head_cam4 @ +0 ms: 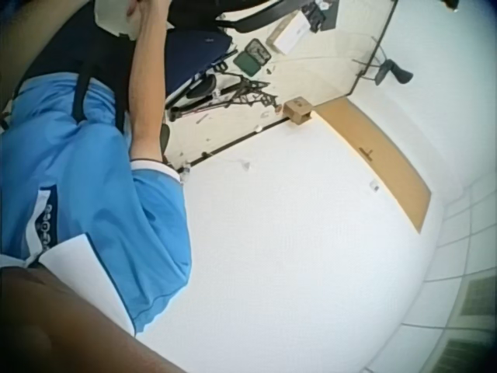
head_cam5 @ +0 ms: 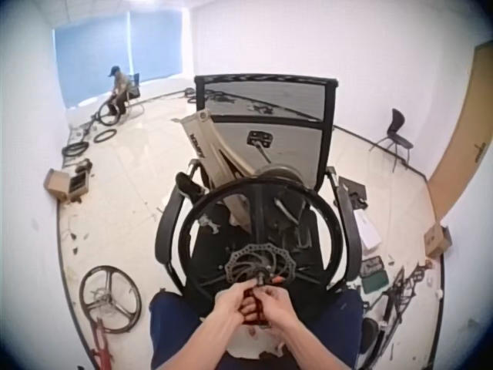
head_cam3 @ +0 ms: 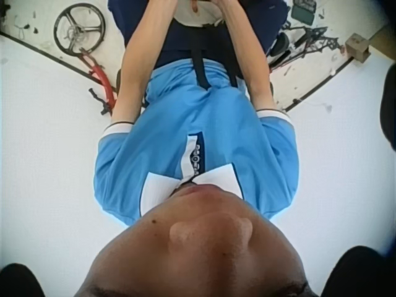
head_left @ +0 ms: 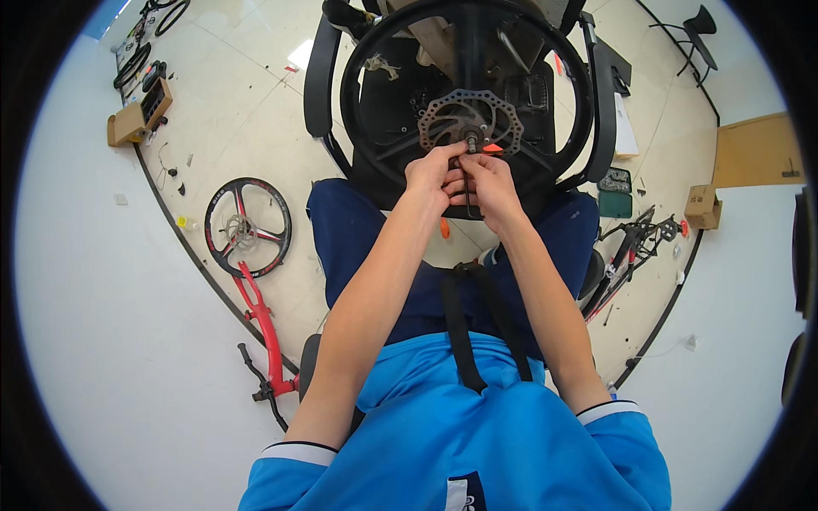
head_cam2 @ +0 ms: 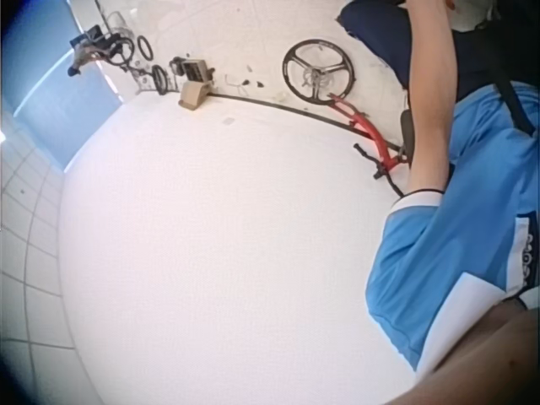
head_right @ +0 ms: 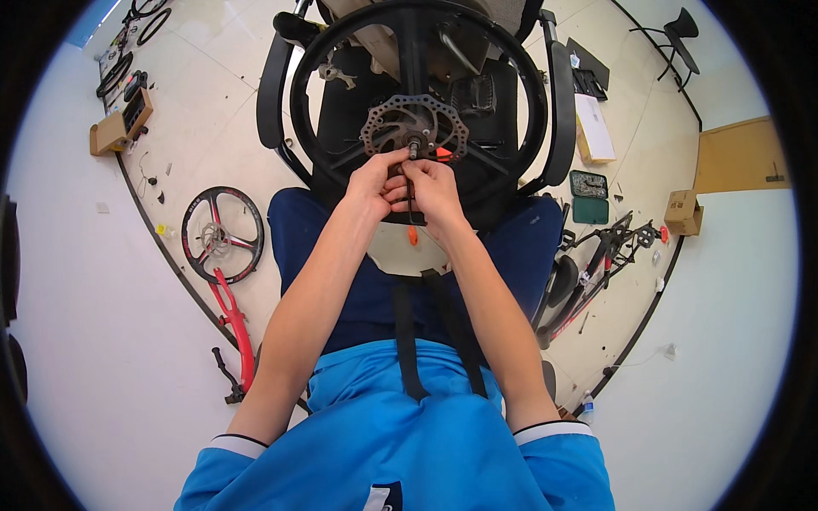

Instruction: The person assembles a bicycle hub by inserting small metal components into the hub body and tightening them with a screwdriver. The person repeatedly adjusts and secures parts on the hub while seated in a workshop.

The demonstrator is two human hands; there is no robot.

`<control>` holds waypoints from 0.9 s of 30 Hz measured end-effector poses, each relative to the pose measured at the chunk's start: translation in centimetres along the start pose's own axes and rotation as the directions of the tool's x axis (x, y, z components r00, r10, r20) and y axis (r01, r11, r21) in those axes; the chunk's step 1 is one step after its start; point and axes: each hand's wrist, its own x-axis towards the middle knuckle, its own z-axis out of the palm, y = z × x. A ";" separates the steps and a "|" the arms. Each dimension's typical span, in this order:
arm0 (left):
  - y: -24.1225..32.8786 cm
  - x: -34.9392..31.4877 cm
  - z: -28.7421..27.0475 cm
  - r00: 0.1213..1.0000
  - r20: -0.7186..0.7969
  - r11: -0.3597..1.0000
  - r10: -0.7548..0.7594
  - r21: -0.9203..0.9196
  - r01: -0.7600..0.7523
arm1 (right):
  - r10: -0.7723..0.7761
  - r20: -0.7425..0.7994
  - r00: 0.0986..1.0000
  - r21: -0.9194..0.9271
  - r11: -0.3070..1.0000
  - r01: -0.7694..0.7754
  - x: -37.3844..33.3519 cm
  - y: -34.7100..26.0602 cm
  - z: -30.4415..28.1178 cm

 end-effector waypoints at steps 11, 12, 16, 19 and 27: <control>-0.1 0.2 -1.0 0.996 0.051 0.998 0.067 -0.012 -0.067 | -0.011 0.031 0.999 0.051 0.999 0.010 0.2 0.1 -0.1; 0.1 0.1 -1.0 0.997 0.052 0.998 0.055 0.009 -0.056 | -0.011 0.032 0.999 0.070 0.998 0.009 0.2 0.1 -0.1; 0.0 -0.1 -1.1 0.998 0.062 0.994 0.018 0.105 -0.024 | -0.018 0.053 0.998 0.116 0.993 0.012 0.2 0.1 -0.1; 0.1 -0.5 -0.6 0.999 0.030 0.985 0.037 0.168 -0.041 | -0.029 0.046 0.999 0.142 0.990 0.022 0.3 0.3 0.0; -0.8 -0.9 -0.4 0.966 -0.059 0.932 0.252 0.284 -0.226 | 0.016 0.039 0.999 0.205 0.979 -0.024 -0.4 0.7 -1.3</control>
